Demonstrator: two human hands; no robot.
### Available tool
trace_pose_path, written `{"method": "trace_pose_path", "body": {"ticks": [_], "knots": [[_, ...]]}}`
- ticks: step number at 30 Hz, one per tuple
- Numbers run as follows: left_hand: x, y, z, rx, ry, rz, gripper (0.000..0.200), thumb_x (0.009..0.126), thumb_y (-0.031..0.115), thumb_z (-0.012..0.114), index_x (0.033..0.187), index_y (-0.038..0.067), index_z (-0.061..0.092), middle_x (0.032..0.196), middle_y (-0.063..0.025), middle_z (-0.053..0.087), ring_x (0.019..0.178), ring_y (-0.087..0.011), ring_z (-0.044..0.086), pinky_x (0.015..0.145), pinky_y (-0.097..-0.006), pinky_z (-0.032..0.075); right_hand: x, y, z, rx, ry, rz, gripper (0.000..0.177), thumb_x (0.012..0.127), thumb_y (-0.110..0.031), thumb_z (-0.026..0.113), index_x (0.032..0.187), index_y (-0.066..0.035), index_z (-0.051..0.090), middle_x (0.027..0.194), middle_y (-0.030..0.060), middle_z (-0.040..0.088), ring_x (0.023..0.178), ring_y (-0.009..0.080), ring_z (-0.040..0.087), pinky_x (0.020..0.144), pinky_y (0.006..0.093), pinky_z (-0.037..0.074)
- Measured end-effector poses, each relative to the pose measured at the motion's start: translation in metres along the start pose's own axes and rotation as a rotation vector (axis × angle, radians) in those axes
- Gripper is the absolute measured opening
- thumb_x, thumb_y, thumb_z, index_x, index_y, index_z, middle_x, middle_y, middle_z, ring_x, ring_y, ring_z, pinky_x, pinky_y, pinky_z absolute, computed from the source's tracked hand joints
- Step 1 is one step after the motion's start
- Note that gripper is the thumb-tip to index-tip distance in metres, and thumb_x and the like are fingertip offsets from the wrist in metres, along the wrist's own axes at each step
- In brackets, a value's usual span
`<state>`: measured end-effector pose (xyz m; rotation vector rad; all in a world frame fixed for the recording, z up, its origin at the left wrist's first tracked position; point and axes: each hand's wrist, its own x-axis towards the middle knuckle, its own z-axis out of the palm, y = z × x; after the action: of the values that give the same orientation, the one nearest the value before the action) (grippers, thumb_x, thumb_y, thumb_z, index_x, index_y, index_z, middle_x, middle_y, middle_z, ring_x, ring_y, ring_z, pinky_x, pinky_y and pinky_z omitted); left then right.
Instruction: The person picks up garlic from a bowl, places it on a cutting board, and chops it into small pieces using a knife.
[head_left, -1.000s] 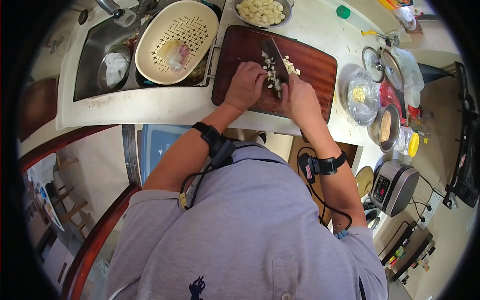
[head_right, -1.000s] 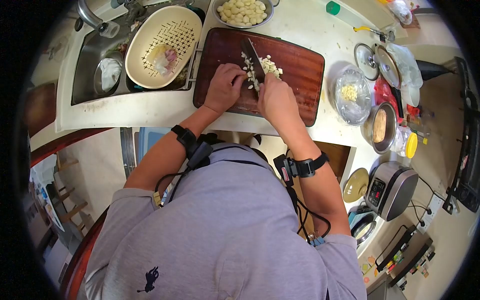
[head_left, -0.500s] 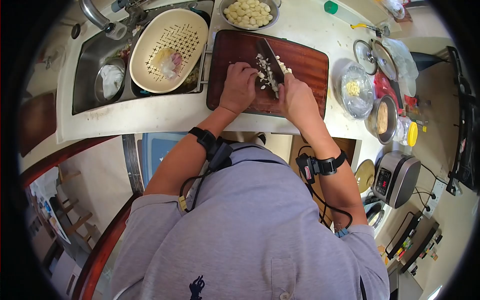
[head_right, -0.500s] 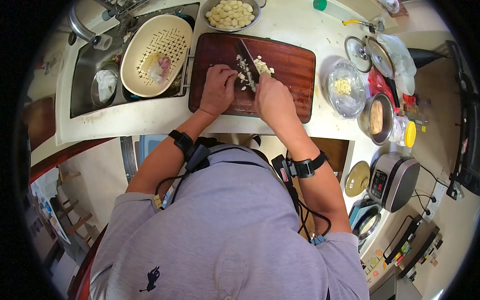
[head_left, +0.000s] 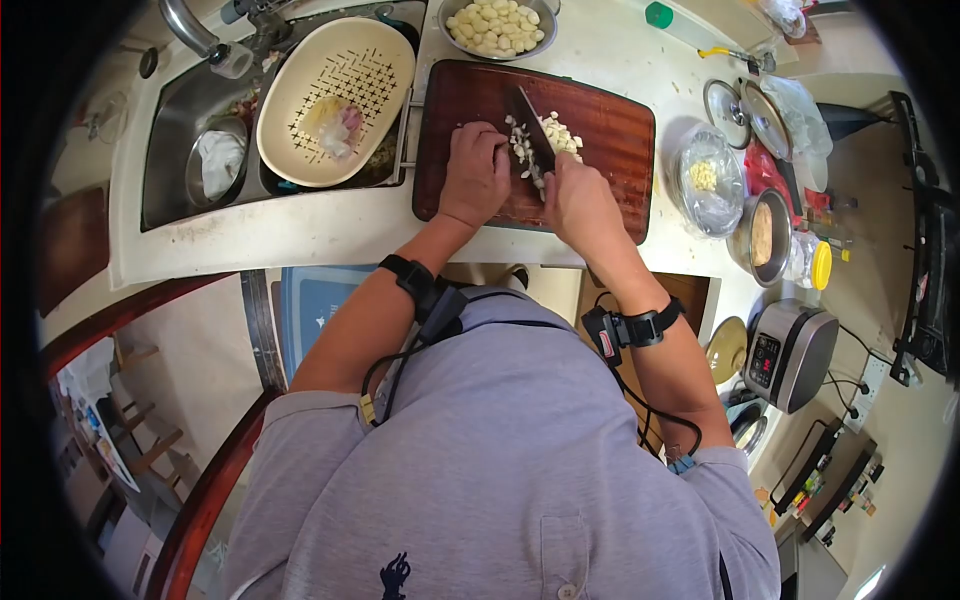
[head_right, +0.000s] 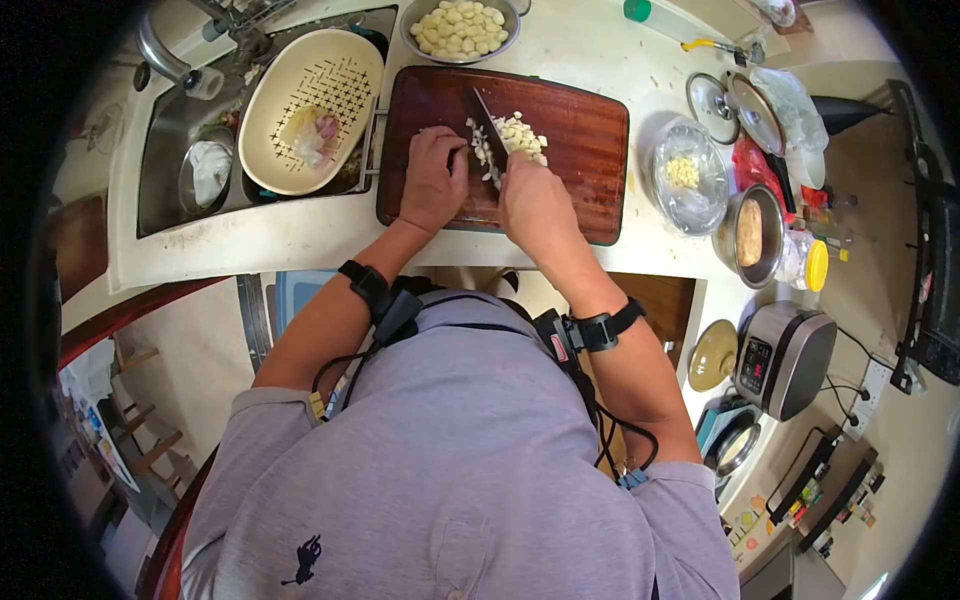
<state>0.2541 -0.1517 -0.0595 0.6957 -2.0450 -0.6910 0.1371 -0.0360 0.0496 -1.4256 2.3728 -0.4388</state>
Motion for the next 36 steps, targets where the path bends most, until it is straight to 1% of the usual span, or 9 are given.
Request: {"method": "trace_pose_path", "body": {"ticks": [5, 11, 14, 17, 20, 23, 26, 32, 36], "knots": [[0.000, 0.000, -0.001, 0.007, -0.050, 0.020, 0.016, 0.085, -0.001, 0.073, 0.100, 0.002, 0.067, 0.112, -0.0156, 0.062, 0.106, -0.0379, 0.059, 0.095, -0.0439, 0.050, -0.002, 0.005, 0.006, 0.035, 0.019, -0.011, 0.016, 0.100, -0.011, 0.061, 0.101, 0.005, 0.057, 0.083, 0.0342, 0.068, 0.083, 0.0557, 0.067, 0.074, 0.0613, 0.054], [0.001, 0.004, -0.005, 0.018, -0.129, 0.025, 0.019, 0.085, 0.004, 0.077, 0.102, 0.005, 0.068, 0.110, -0.0129, 0.062, 0.106, -0.0367, 0.059, 0.102, -0.0498, 0.047, -0.006, 0.012, 0.006, 0.015, 0.021, 0.014, 0.016, 0.101, -0.012, 0.060, 0.101, 0.004, 0.058, 0.085, 0.0340, 0.069, 0.085, 0.0547, 0.069, 0.076, 0.0613, 0.055], [0.003, 0.005, -0.006, 0.073, -0.108, 0.120, 0.019, 0.082, 0.002, 0.075, 0.099, 0.004, 0.067, 0.109, -0.0135, 0.059, 0.102, -0.0363, 0.057, 0.093, -0.0454, 0.049, 0.001, 0.012, -0.002, -0.009, 0.001, 0.008, 0.017, 0.101, -0.013, 0.059, 0.100, 0.004, 0.059, 0.086, 0.0341, 0.070, 0.086, 0.0542, 0.070, 0.077, 0.0610, 0.056], [0.001, 0.002, -0.003, 0.009, -0.092, 0.067, 0.018, 0.082, 0.001, 0.075, 0.098, 0.004, 0.066, 0.108, -0.0134, 0.060, 0.103, -0.0364, 0.057, 0.093, -0.0455, 0.049, 0.005, 0.002, -0.022, -0.035, 0.012, -0.008, 0.017, 0.100, -0.013, 0.060, 0.099, 0.004, 0.060, 0.086, 0.0337, 0.070, 0.085, 0.0542, 0.070, 0.077, 0.0608, 0.056], [0.000, -0.003, 0.002, -0.043, -0.035, -0.024, 0.017, 0.086, 0.005, 0.077, 0.099, 0.005, 0.066, 0.111, -0.0132, 0.062, 0.105, -0.0363, 0.059, 0.100, -0.0494, 0.047, 0.003, -0.006, -0.030, -0.029, -0.001, -0.004, 0.017, 0.100, -0.013, 0.060, 0.099, 0.004, 0.060, 0.086, 0.0334, 0.071, 0.086, 0.0542, 0.070, 0.078, 0.0609, 0.056], [-0.001, -0.003, 0.002, -0.064, 0.007, -0.026, 0.017, 0.085, 0.003, 0.076, 0.098, 0.004, 0.065, 0.110, -0.0143, 0.063, 0.104, -0.0371, 0.059, 0.098, -0.0475, 0.047, 0.005, 0.006, -0.003, -0.008, -0.003, -0.014, 0.016, 0.101, -0.013, 0.061, 0.099, 0.004, 0.059, 0.085, 0.0335, 0.069, 0.086, 0.0550, 0.068, 0.075, 0.0608, 0.055], [-0.001, -0.001, -0.002, -0.015, -0.069, 0.013, 0.017, 0.086, 0.001, 0.075, 0.099, 0.004, 0.065, 0.110, -0.0147, 0.062, 0.104, -0.0376, 0.059, 0.097, -0.0469, 0.048, 0.002, 0.013, 0.013, 0.005, 0.010, -0.009, 0.016, 0.100, -0.012, 0.062, 0.100, 0.004, 0.059, 0.085, 0.0337, 0.069, 0.086, 0.0555, 0.067, 0.074, 0.0613, 0.054], [0.000, -0.003, 0.002, 0.022, -0.019, 0.056, 0.020, 0.086, 0.000, 0.071, 0.103, 0.003, 0.061, 0.111, -0.0161, 0.059, 0.104, -0.0382, 0.057, 0.092, -0.0474, 0.049, 0.005, 0.009, 0.003, -0.011, -0.010, -0.019, 0.014, 0.099, -0.010, 0.058, 0.100, 0.004, 0.060, 0.086, 0.0347, 0.069, 0.087, 0.0551, 0.069, 0.077, 0.0608, 0.056], [-0.003, 0.001, 0.000, 0.016, -0.052, 0.018, 0.025, 0.086, 0.001, 0.070, 0.110, 0.002, 0.062, 0.116, -0.0175, 0.058, 0.107, -0.0398, 0.056, 0.099, -0.0510, 0.047, 0.005, 0.008, -0.001, -0.033, -0.012, -0.044, 0.013, 0.098, -0.009, 0.057, 0.098, 0.004, 0.059, 0.086, 0.0345, 0.070, 0.088, 0.0544, 0.070, 0.079, 0.0597, 0.057]]}}
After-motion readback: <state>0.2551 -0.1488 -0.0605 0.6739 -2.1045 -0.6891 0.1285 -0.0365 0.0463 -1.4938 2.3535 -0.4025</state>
